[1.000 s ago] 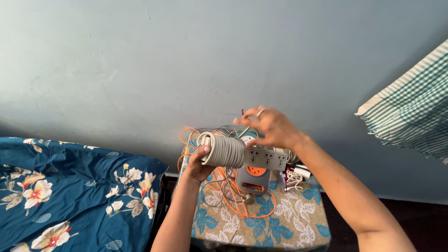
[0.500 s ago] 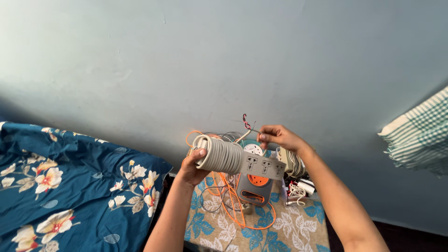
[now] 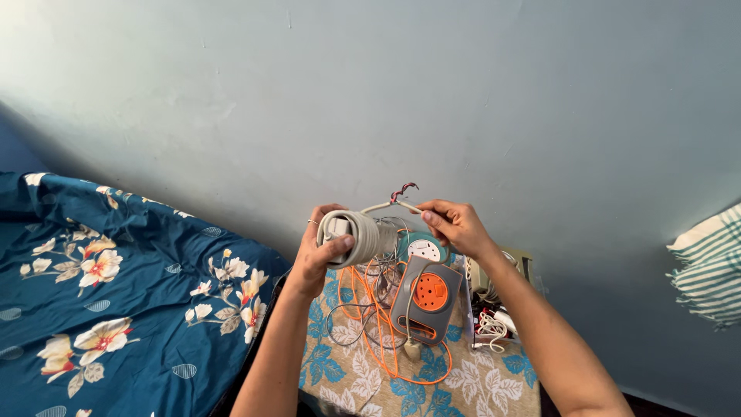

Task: The person untangles and coils a white power strip cable, then handles an orange extension cord and a small round power adapter. The person wraps the white cable around the power strip body and places it on a table with other cords.

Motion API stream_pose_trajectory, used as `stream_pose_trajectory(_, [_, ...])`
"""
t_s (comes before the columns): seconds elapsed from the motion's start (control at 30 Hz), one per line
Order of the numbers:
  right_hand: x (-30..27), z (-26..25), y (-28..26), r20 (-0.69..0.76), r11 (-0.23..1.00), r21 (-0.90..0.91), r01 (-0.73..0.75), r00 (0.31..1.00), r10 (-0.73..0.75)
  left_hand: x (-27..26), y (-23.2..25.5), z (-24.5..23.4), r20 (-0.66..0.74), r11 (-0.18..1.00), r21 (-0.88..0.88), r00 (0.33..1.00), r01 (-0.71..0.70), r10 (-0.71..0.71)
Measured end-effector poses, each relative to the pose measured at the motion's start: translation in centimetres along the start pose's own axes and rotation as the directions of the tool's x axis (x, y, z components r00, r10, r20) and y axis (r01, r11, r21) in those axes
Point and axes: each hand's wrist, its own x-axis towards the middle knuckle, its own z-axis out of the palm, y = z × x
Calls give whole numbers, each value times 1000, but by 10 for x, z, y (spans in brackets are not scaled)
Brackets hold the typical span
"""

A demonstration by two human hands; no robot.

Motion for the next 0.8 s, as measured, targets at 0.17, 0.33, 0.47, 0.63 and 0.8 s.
stream_pose_trajectory(0.17, [-10, 18, -8, -40, 993, -68, 94, 994, -97, 3, -16, 10, -191, 974, -170, 975, -148, 115])
stream_pose_trajectory(0.33, [-21, 40, -12, -24, 985, -79, 153, 988, -155, 4, -26, 13, -304, 889, -346, 932, -301, 197])
stream_pose_trajectory(0.47, [-29, 49, -7, 6, 987, -59, 151, 989, -151, 4, -29, 12, -339, 806, -505, 930, -307, 142])
stream_pose_trajectory(0.63, [-29, 43, -3, 82, 975, 221, 2, 996, -21, -8, -27, 11, -249, 737, -631, 963, -242, 103])
stream_pose_trajectory(0.8, [-25, 23, -19, 100, 702, 696, -153, 988, 116, -19, -21, 14, -155, 726, -650, 974, -225, 164])
